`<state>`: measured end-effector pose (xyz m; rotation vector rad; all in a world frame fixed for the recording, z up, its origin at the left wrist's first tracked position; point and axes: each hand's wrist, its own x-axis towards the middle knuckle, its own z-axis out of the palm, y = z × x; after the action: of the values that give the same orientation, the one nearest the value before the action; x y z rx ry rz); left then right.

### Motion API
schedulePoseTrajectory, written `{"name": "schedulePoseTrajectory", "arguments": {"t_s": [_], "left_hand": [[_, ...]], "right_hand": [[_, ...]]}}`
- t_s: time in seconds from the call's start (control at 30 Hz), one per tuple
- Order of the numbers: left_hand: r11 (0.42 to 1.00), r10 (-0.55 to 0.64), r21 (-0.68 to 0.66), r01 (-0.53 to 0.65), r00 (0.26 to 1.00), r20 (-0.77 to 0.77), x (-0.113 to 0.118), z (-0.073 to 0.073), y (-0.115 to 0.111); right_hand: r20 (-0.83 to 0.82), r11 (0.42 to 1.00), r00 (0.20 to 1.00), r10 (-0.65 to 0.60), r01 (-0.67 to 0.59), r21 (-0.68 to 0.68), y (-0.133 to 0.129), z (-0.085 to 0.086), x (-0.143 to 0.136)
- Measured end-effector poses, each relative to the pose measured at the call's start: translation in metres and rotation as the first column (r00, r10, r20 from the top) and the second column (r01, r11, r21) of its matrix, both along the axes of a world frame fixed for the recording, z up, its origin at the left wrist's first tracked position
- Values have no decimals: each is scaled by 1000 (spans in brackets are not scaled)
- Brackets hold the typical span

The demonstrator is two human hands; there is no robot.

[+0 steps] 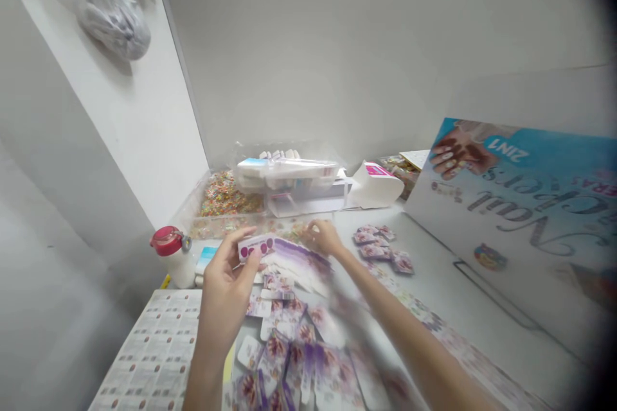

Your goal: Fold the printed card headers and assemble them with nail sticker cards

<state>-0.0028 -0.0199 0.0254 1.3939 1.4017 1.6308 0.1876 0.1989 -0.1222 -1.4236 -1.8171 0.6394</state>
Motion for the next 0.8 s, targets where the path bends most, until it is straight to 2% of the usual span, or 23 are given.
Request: {"name": "schedulePoseTrajectory", "arguments": {"t_s": [0.13, 0.2, 0.3, 0.37, 0.47, 0.53, 0.67, 0.8], "left_hand": [[998, 17, -55, -22, 997, -76, -2, -5, 4], [994, 29, -99, -41, 993, -119, -3, -9, 9], [991, 17, -129, -34, 992, -126, -1, -16, 18], [988, -27, -151, 14, 996, -87, 3, -19, 20], [969, -170, -179, 173, 985, 29, 17, -18, 18], [943, -263, -185, 276, 960, 91, 28, -16, 13], [929, -319, -159, 335, 941, 116, 47, -14, 4], [939, -304, -118, 323, 940, 156, 60, -26, 8]], "right_hand": [[-215, 997, 975, -50, 60, 39, -19, 28, 1], [-319, 998, 947, -32, 45, 32, -42, 46, 0], [-426, 999, 903, 53, -50, 18, -92, 76, 1], [-471, 994, 877, 94, -109, -4, -127, 96, 2], [-612, 966, 773, 166, -252, -57, -165, 119, 2], [-618, 960, 767, 174, -271, -65, -178, 127, 3], [-475, 982, 870, 133, -180, -55, -181, 130, 10], [-358, 947, 898, 257, -307, -91, -177, 131, 23]]}}
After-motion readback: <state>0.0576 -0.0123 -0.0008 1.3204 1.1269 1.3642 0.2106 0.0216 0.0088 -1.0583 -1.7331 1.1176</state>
